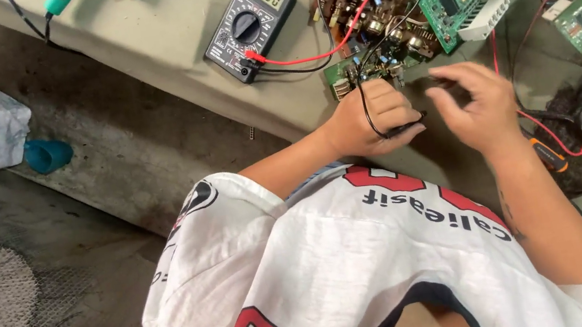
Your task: Testing electronic components on a circuit board using a multimeter and inspecting a CRT monitor.
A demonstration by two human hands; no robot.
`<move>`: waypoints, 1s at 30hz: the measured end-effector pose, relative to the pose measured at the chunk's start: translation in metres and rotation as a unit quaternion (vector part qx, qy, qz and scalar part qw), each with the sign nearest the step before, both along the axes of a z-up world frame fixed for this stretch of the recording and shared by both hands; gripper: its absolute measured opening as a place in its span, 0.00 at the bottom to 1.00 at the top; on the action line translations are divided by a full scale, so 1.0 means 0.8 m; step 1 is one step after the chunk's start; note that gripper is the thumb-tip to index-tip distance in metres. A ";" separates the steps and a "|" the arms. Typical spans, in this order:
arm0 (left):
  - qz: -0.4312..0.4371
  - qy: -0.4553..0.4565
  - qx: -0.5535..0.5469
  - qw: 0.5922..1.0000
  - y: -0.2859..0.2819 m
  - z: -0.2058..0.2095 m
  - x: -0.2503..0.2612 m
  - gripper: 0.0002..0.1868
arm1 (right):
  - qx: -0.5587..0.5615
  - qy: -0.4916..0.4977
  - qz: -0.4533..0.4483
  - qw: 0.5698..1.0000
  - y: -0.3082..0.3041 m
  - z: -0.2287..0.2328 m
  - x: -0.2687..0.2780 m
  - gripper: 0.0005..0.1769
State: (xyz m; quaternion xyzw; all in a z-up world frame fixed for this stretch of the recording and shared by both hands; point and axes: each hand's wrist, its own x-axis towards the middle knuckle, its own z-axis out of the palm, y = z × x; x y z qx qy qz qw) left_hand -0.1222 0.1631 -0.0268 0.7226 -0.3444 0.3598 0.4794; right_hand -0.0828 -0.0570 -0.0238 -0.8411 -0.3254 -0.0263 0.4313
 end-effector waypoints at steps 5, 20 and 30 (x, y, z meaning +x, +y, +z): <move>0.010 -0.040 0.030 0.999 -0.003 0.009 -0.005 0.12 | -0.022 0.052 0.061 0.997 0.044 0.031 0.009 0.13; 0.054 -0.116 0.132 0.983 -0.023 -0.026 -0.028 0.15 | -0.379 0.139 0.116 0.907 0.160 0.141 0.023 0.29; 0.001 -0.078 0.151 0.985 -0.030 -0.065 -0.024 0.10 | -0.559 0.109 0.090 0.817 0.198 0.125 0.032 0.42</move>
